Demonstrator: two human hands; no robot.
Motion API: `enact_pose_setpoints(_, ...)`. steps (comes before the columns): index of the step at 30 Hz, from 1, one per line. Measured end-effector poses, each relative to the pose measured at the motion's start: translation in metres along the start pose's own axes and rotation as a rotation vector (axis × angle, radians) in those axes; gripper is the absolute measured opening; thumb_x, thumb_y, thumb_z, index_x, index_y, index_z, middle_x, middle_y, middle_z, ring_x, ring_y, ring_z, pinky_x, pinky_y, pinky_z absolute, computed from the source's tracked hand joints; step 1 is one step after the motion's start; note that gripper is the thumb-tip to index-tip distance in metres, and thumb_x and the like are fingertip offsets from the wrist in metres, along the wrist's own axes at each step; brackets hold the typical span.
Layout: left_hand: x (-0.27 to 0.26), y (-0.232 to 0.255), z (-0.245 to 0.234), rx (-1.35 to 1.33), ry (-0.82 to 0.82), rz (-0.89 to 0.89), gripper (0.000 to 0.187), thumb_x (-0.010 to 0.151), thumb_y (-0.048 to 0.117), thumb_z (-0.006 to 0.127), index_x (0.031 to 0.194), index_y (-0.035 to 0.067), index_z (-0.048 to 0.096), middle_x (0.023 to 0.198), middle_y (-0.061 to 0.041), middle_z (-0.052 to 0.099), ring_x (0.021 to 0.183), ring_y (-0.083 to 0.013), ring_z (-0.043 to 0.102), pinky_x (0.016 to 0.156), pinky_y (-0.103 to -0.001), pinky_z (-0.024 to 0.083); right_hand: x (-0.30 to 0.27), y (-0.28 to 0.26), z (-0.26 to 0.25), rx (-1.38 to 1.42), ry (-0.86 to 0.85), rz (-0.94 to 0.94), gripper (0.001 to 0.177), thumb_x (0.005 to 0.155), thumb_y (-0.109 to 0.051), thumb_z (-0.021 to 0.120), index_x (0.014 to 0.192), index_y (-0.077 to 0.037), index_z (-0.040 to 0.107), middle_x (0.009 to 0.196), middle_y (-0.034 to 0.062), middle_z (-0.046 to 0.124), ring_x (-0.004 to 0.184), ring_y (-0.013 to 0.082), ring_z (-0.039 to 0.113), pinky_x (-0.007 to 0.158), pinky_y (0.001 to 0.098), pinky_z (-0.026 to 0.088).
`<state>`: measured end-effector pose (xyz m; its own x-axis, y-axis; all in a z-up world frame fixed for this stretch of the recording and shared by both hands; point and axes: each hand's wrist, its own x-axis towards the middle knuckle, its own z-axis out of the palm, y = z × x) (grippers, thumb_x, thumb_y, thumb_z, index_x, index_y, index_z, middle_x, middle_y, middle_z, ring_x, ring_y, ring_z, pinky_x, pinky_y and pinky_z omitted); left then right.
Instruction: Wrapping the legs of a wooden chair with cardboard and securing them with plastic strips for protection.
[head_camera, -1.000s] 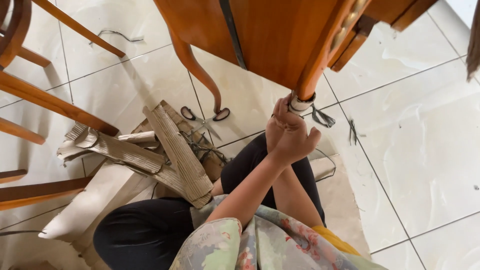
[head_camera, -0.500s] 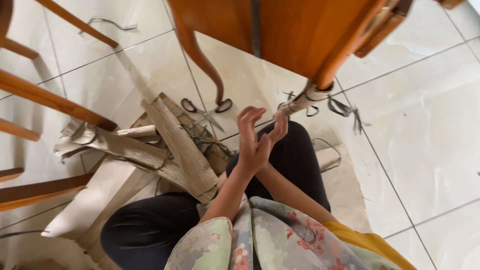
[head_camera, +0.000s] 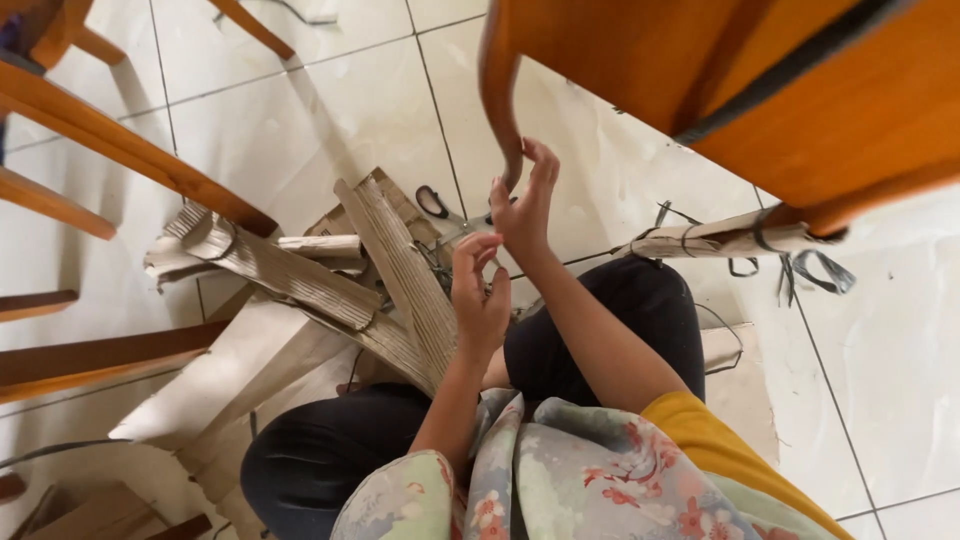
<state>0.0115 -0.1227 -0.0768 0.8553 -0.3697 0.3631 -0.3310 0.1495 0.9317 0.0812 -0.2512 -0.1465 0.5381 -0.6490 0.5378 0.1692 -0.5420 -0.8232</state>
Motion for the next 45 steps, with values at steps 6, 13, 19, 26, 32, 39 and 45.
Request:
enact_pose_setpoints(6, 0.027, -0.025, 0.0, 0.018, -0.004, -0.098, 0.042, 0.092, -0.012, 0.049, 0.131, 0.003, 0.051, 0.135, -0.018, 0.052, 0.133, -0.0407, 0.052, 0.108, -0.053, 0.046, 0.019, 0.018, 0.002, 0.138, -0.274, 0.353, 0.037, 0.108, -0.027, 0.06, 0.138, -0.016, 0.042, 0.063, 0.005, 0.067, 0.051, 0.0263, 0.071, 0.045, 0.0342, 0.056)
enact_pose_setpoints(13, 0.028, -0.032, 0.005, 0.049, -0.043, -0.16, 0.041, 0.092, -0.011, 0.053, 0.13, 0.006, 0.052, 0.135, -0.015, 0.052, 0.132, -0.0377, 0.054, 0.108, -0.051, 0.046, 0.02, 0.023, 0.011, 0.096, -0.227, 0.263, 0.026, 0.108, -0.036, 0.057, 0.112, -0.013, 0.046, 0.062, 0.0109, 0.06, 0.054, 0.0232, 0.059, 0.056, 0.038, 0.05)
enact_pose_setpoints(19, -0.002, -0.084, -0.019, 0.173, -0.137, -0.295, 0.042, 0.092, -0.011, 0.053, 0.129, 0.009, 0.056, 0.133, -0.015, 0.053, 0.129, -0.0386, 0.056, 0.105, -0.054, 0.046, 0.019, 0.027, 0.01, 0.128, -0.191, 0.181, 0.021, 0.104, -0.016, 0.063, 0.108, -0.009, 0.044, 0.082, 0.0085, 0.064, 0.084, 0.0245, 0.074, 0.08, 0.0377, 0.057)
enact_pose_setpoints(26, 0.003, -0.164, -0.015, 0.616, -0.396, -0.567, 0.063, 0.087, -0.006, 0.055, 0.147, 0.009, 0.039, 0.158, -0.016, 0.03, 0.15, -0.0425, 0.027, 0.12, -0.063, 0.026, 0.018, 0.031, -0.003, 0.116, -0.227, 0.141, 0.023, 0.103, -0.012, 0.066, 0.105, -0.009, 0.043, 0.074, 0.007, 0.052, 0.066, 0.0234, 0.058, 0.067, 0.0358, 0.051)
enact_pose_setpoints(32, 0.016, -0.23, 0.01, 1.077, -0.72, -0.617, 0.093, 0.092, 0.015, 0.06, 0.166, 0.011, 0.004, 0.173, -0.009, 0.008, 0.157, -0.0394, 0.006, 0.124, -0.063, 0.011, 0.019, 0.025, -0.011, 0.109, -0.246, 0.115, 0.021, 0.103, -0.012, 0.066, 0.105, -0.008, 0.045, 0.071, 0.0054, 0.051, 0.061, 0.0213, 0.053, 0.061, 0.0331, 0.047)
enact_pose_setpoints(39, -0.009, -0.218, 0.019, 1.303, -0.807, -0.63, 0.09, 0.09, 0.025, 0.061, 0.165, 0.014, 0.012, 0.172, -0.003, 0.015, 0.154, -0.0368, 0.011, 0.122, -0.065, 0.001, 0.027, -0.027, -0.029, 0.142, -0.241, 0.136, 0.023, 0.102, -0.012, 0.067, 0.105, -0.008, 0.045, 0.068, 0.013, 0.057, 0.06, 0.0303, 0.063, 0.067, 0.0406, 0.053)
enact_pose_setpoints(45, -0.044, -0.211, 0.02, 1.379, -0.864, -0.66, 0.083, 0.094, 0.01, 0.051, 0.166, 0.011, 0.009, 0.174, -0.004, 0.004, 0.156, -0.0391, 0.006, 0.121, -0.067, -0.01, 0.009, 0.014, -0.029, 0.143, -0.219, 0.145, 0.024, 0.102, -0.014, 0.069, 0.108, -0.006, 0.047, 0.075, 0.013, 0.056, 0.068, 0.0294, 0.061, 0.073, 0.0439, 0.055)
